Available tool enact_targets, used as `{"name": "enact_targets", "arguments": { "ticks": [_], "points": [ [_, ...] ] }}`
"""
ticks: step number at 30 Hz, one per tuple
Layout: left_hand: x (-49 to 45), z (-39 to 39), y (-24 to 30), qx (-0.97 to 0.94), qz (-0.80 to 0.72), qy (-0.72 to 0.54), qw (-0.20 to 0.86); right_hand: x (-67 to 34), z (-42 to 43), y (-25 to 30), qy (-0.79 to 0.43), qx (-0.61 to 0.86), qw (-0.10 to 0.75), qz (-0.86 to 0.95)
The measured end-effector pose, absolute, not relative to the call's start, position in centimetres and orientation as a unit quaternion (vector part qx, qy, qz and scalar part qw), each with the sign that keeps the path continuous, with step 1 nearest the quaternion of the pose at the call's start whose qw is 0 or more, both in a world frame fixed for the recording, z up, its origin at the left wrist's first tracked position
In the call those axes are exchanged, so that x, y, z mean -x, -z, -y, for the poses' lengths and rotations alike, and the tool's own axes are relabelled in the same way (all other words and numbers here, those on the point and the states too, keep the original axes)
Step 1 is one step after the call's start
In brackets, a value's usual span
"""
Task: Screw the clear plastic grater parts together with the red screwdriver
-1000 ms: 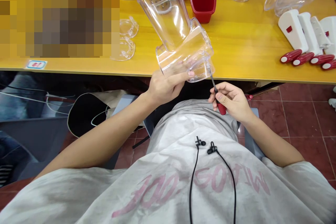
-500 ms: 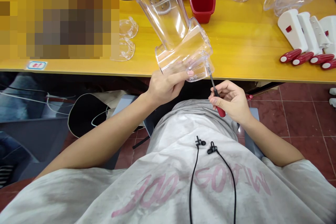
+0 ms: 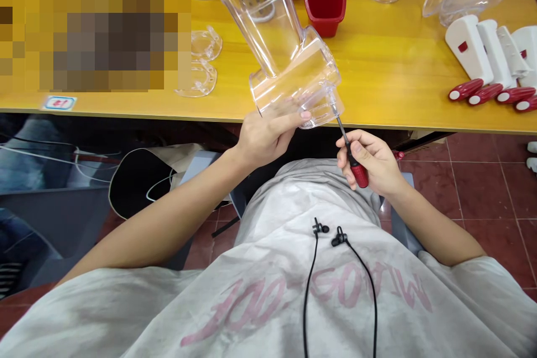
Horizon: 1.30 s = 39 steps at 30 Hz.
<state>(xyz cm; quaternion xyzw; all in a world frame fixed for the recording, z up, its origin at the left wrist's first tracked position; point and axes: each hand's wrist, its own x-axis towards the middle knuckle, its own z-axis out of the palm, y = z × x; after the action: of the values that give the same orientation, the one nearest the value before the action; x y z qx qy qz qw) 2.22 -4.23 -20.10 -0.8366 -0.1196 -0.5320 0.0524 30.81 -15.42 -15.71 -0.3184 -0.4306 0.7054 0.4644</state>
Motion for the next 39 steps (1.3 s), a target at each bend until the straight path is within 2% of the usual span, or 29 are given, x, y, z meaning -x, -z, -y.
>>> {"name": "enact_targets", "arguments": {
  "ticks": [6, 18, 24, 31, 36, 39],
  "points": [
    [-2.3, 4.4, 20.0, 0.833, 0.13, 0.535, 0.06, -31.0, 15.3, 15.6, -0.725, 0.31, 0.445, 0.426],
    [-2.0, 4.7, 19.9, 0.82, 0.149, 0.551, 0.035, -30.8, 15.2, 14.9, -0.688, 0.36, 0.475, 0.414],
    [-2.1, 4.8, 20.0, 0.824, 0.153, 0.545, 0.014, -32.2, 15.6, 13.4, -0.699, 0.372, 0.437, 0.426],
    [-2.4, 5.0, 20.4, 0.813, 0.162, 0.558, 0.015, -32.4, 15.9, 12.4, -0.627, 0.402, 0.479, 0.464],
    [-1.9, 4.9, 21.3, 0.815, 0.209, 0.539, -0.03, -31.7, 15.9, 11.0, -0.626, 0.412, 0.472, 0.464],
    [-1.8, 4.7, 21.0, 0.827, 0.183, 0.529, -0.044, -31.7, 15.8, 10.1, -0.609, 0.431, 0.465, 0.476]
  ]
}}
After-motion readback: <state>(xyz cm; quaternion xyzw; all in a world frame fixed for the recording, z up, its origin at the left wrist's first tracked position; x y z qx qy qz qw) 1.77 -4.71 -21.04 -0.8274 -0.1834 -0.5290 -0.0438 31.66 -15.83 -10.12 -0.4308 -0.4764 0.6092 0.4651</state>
